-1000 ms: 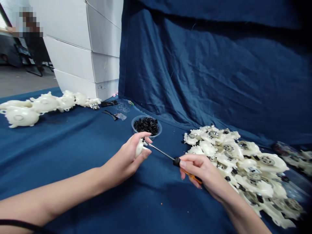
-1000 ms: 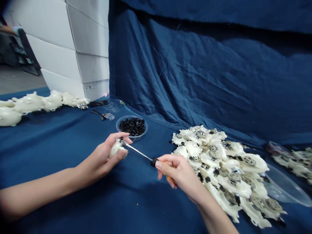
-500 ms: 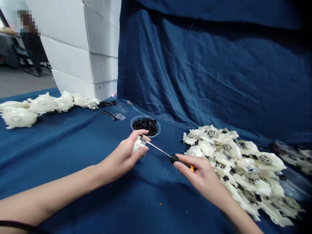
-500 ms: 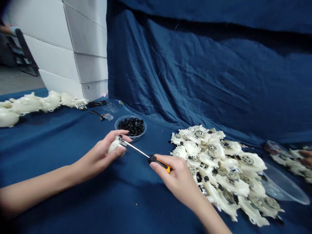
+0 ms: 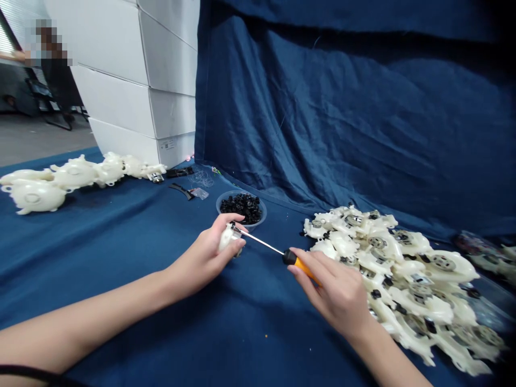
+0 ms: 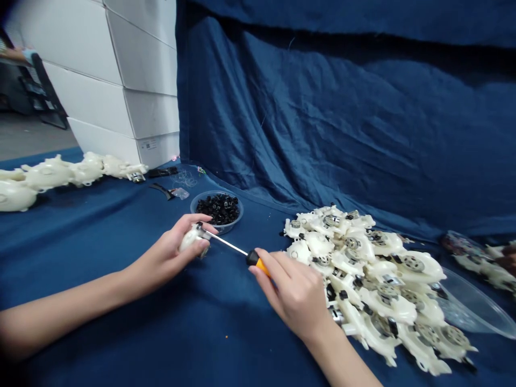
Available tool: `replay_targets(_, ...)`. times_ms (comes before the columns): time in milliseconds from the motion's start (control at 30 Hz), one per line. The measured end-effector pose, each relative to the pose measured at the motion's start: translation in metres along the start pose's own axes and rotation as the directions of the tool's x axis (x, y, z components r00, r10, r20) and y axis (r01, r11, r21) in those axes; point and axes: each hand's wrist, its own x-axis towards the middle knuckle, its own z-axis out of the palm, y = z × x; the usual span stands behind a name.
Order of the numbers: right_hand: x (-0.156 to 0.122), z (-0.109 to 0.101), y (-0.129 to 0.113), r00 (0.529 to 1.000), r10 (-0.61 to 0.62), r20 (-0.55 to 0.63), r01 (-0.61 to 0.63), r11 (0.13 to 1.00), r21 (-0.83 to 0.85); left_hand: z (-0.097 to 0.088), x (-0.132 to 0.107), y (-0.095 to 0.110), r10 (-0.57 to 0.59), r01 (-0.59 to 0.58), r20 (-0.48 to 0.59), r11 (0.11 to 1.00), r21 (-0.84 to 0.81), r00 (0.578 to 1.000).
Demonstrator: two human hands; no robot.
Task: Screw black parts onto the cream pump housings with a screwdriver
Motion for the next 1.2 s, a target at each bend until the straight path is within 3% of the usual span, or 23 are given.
replay_targets(67,0.002,-0.003,-0.003,0.997,0.075,0.028,-0.077,0.993,0.086,-0.002,0.0,-0.001,0.03,-0.03,0.005,0.999,0.042,1.0)
replay_targets(133,0.007,-0.006,-0.005,0.936,0.297,0.191,-0.342,0.898,0.278,-0.004,0.0,-0.003,0.073,-0.074,0.01,0.993,0.088,0.997)
replay_targets(167,0.01,-0.008,-0.005,0.851,0.402,0.337,-0.51,0.784,0.354,-0.006,0.0,-0.004,0.098,-0.1,0.021,0.989,0.11,0.995)
replay_targets(200,0.013,-0.01,-0.005,0.737,0.462,0.494,-0.664,0.635,0.396,-0.007,0.0,-0.005,0.124,-0.128,0.039,0.983,0.128,0.991)
replay_targets(233,0.016,-0.011,-0.005,0.619,0.47,0.629,-0.778,0.48,0.406,-0.008,0.0,-0.005,0.152,-0.158,0.054,0.977,0.14,0.987)
replay_targets(267,0.018,-0.011,-0.005,0.53,0.447,0.72,-0.845,0.35,0.404,-0.008,0.001,-0.006,0.176,-0.184,0.065,0.972,0.146,0.982)
replay_targets(300,0.019,-0.01,-0.005,0.486,0.426,0.763,-0.874,0.265,0.408,-0.009,0.001,-0.006,0.193,-0.201,0.066,0.969,0.143,0.979)
replay_targets(333,0.02,-0.009,-0.005,0.481,0.424,0.767,-0.876,0.232,0.422,-0.008,0.001,-0.006,0.194,-0.2,0.055,0.971,0.128,0.979)
replay_targets(367,0.019,-0.007,-0.005,0.509,0.443,0.738,-0.861,0.259,0.438,-0.008,0.002,-0.005,0.179,-0.182,0.033,0.978,0.099,0.983)
replay_targets(400,0.018,-0.004,-0.005,0.564,0.474,0.677,-0.826,0.344,0.447,-0.007,0.002,-0.004,0.149,-0.149,0.009,0.987,0.06,0.989)
replay_targets(467,0.012,0.002,-0.004,0.757,0.485,0.437,-0.648,0.64,0.412,-0.006,0.001,-0.002,0.075,-0.075,-0.016,0.997,-0.008,0.997)
replay_targets(533,0.005,0.007,-0.003,0.937,0.315,0.15,-0.344,0.908,0.238,-0.005,0.0,0.0,0.056,-0.056,-0.021,0.998,-0.001,0.998)
replay_targets(600,-0.001,0.009,-0.001,0.995,0.096,0.008,-0.096,0.993,0.067,-0.005,-0.002,0.001,0.106,-0.104,-0.024,0.991,0.083,0.994)
replay_targets(667,-0.003,0.007,0.0,0.999,0.042,-0.001,-0.041,0.996,0.081,-0.005,-0.005,0.001,0.167,-0.159,-0.037,0.973,0.165,0.985)
replay_targets(733,0.0,0.002,0.0,0.98,0.163,0.112,-0.187,0.949,0.252,-0.006,-0.006,-0.001,0.217,-0.203,-0.044,0.955,0.214,0.975)
replay_targets(767,0.002,0.0,-0.001,0.939,0.253,0.234,-0.325,0.878,0.352,-0.006,-0.006,-0.002,0.243,-0.227,-0.043,0.947,0.227,0.969)
replay_targets(833,0.006,-0.006,-0.001,0.756,0.356,0.55,-0.633,0.611,0.475,-0.007,-0.006,-0.005,0.31,-0.295,-0.026,0.925,0.239,0.95)
replay_targets(900,0.009,-0.01,-0.002,0.565,0.303,0.767,-0.82,0.306,0.483,-0.008,-0.005,-0.007,0.379,-0.368,-0.004,0.902,0.226,0.926)
replay_targets(967,0.012,-0.011,-0.002,0.503,0.242,0.83,-0.864,0.158,0.478,-0.009,-0.005,-0.008,0.421,-0.414,0.01,0.886,0.207,0.907)
replay_targets(1000,0.013,-0.01,-0.003,0.506,0.242,0.827,-0.862,0.16,0.481,-0.009,-0.005,-0.007,0.425,-0.418,0.006,0.887,0.199,0.905)
replay_targets(1067,0.013,-0.008,-0.005,0.561,0.329,0.759,-0.826,0.288,0.485,-0.008,-0.006,-0.005,0.383,-0.373,-0.026,0.911,0.176,0.923)
replay_targets(1133,0.011,-0.003,-0.005,0.707,0.444,0.55,-0.7,0.547,0.459,-0.007,-0.007,-0.001,0.296,-0.285,-0.061,0.947,0.147,0.953)
replay_targets(1200,0.006,0.002,-0.005,0.892,0.383,0.239,-0.446,0.831,0.333,-0.005,-0.008,0.002,0.215,-0.204,-0.074,0.97,0.134,0.974)
